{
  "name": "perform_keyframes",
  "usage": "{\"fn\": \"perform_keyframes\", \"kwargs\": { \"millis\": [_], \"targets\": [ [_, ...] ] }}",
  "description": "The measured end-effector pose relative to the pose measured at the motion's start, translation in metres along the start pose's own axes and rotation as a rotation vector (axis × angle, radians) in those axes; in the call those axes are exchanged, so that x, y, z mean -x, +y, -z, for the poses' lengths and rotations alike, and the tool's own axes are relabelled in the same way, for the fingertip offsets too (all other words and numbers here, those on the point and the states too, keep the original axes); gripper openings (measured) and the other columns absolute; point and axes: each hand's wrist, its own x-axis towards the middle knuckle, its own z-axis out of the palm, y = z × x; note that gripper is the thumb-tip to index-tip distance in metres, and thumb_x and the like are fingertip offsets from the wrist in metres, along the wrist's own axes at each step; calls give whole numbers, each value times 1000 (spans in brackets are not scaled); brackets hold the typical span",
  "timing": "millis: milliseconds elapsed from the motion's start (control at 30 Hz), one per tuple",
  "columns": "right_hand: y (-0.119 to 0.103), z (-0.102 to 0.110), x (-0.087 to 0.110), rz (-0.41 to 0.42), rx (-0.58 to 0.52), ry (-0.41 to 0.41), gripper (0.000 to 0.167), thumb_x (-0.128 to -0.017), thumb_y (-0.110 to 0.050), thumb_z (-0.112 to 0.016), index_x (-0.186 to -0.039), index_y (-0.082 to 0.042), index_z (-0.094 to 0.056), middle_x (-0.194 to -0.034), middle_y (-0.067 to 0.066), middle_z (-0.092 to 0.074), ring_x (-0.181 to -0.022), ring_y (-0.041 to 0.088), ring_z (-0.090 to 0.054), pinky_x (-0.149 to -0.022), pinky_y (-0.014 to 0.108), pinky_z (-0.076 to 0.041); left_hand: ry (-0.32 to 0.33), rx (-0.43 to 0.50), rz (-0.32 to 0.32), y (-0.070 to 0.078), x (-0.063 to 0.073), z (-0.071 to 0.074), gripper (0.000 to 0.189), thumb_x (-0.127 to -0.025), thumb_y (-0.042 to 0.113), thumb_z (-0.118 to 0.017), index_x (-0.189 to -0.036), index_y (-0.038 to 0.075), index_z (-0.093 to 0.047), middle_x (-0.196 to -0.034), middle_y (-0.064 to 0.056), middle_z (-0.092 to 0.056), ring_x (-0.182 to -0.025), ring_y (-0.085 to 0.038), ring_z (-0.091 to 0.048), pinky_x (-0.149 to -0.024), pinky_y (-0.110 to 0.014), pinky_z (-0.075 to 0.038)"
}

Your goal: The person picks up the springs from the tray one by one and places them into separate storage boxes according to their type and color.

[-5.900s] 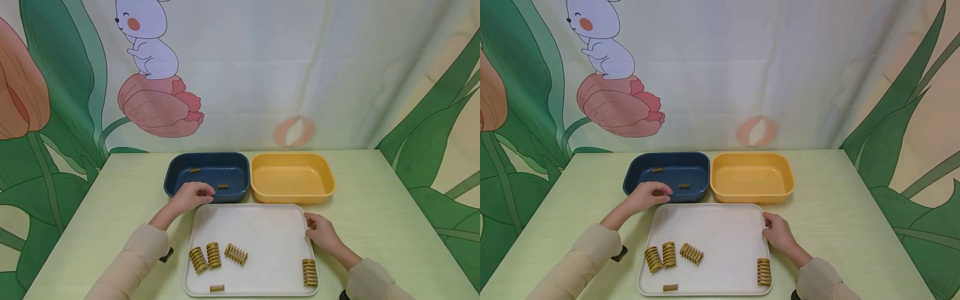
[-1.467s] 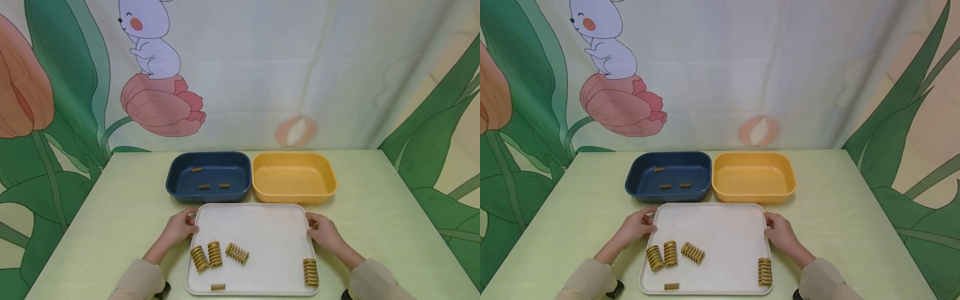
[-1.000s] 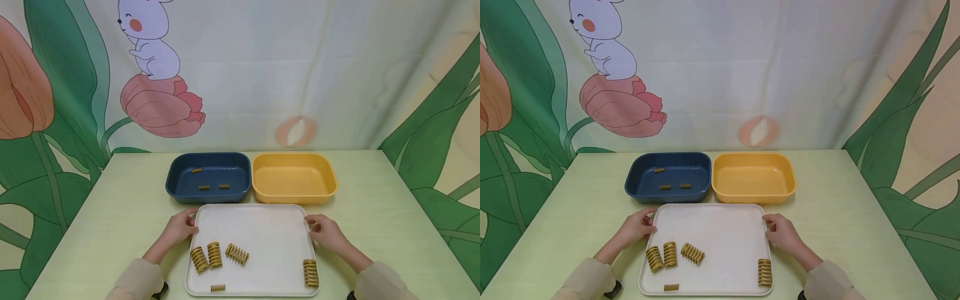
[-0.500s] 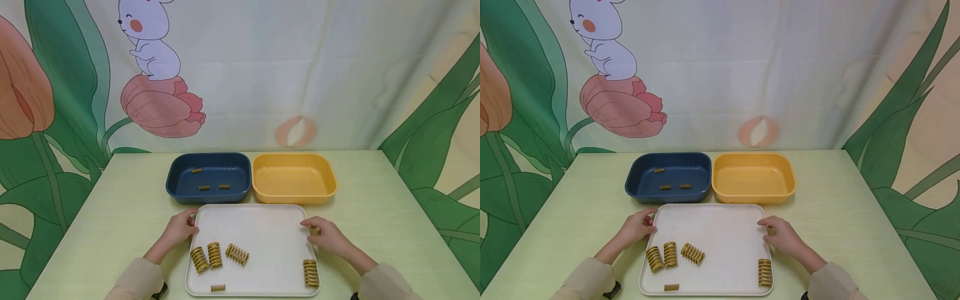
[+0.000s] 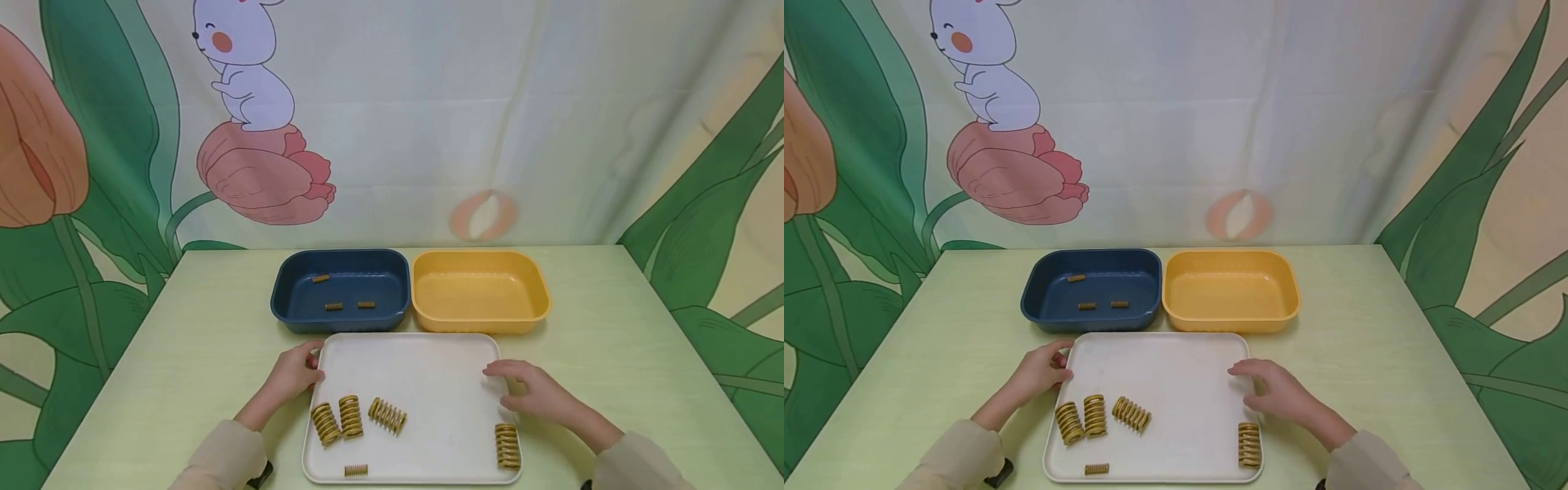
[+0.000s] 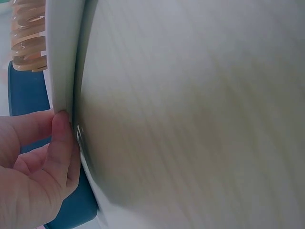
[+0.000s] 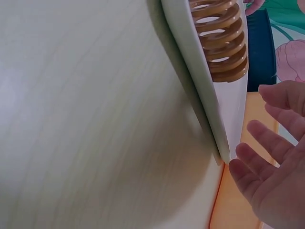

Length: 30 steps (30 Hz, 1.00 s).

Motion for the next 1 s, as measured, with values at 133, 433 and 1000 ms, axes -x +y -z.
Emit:
{"fn": "perform_keyframes", "kwargs": {
  "millis": [133, 433, 1000],
  "targets": [
    [1, -1, 2, 26, 60, -19, 42, -74, -4, -64, -115, -5, -57, -123, 15, -52, -115, 36, -45, -94, 51, -34, 0, 0, 4, 0, -1, 0, 49, -72, -2, -63, -119, -2, -48, -73, -5, -49, -53, -11, -46, -49, -22, -41],
    [-2, -1, 6, 11, 116, -100, 44, -75, -6, -63, -118, -9, -56, -131, 11, -46, -123, 35, -36, -98, 52, -29, -1, -21, -4, 0, -1, 1, 48, -72, -2, -63, -118, -2, -49, -73, -5, -49, -55, -11, -46, -50, -22, -41],
    [-14, 1, 15, 64, 272, -227, 47, -71, -17, -68, -117, -12, -58, -135, 10, -42, -129, 38, -25, -98, 56, -26, -8, -42, -3, 0, -1, 0, 50, -73, -1, -64, -120, -2, -48, -73, -5, -50, -57, -12, -46, -50, -22, -40]
  ]
}}
